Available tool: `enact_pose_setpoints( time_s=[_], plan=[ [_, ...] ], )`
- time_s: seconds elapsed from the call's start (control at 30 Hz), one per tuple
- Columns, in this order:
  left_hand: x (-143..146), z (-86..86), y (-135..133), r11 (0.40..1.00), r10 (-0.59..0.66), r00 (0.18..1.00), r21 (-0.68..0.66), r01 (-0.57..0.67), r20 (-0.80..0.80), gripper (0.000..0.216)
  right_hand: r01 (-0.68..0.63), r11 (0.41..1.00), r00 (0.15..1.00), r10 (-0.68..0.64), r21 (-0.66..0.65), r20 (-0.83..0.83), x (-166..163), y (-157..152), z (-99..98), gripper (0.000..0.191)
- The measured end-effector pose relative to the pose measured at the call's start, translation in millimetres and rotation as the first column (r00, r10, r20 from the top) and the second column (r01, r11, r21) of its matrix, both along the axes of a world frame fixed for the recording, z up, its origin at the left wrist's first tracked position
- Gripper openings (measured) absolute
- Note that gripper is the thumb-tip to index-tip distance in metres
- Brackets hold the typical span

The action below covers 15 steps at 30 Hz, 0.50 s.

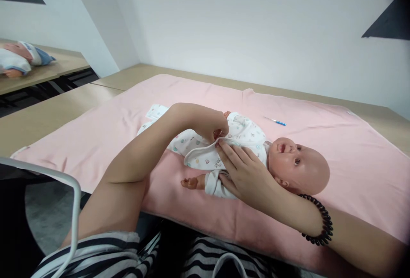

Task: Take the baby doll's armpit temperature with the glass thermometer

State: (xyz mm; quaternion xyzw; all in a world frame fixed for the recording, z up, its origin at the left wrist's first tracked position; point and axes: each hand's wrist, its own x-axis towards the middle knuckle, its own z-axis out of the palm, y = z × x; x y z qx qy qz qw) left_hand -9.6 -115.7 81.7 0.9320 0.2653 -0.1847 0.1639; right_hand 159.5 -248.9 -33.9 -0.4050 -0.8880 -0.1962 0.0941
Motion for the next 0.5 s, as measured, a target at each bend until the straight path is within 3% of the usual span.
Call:
enact_pose_setpoints(
  time_s=[0.23,0.5],
  plan=[
    [-10.7,-0.1,23.0,0.989,-0.014,0.999,-0.148,0.020,0.044,0.022,0.004,1.000,1.000,-0.004,0.000,-0.002,0.7,0.0,-1.7,0.063],
    [-10.7,-3.1,29.1,0.982,-0.014,1.000,-0.191,0.017,0.019,0.032,0.029,0.999,1.000,-0.029,-0.016,-0.005,0.0,1.1,-0.1,0.064]
  ],
)
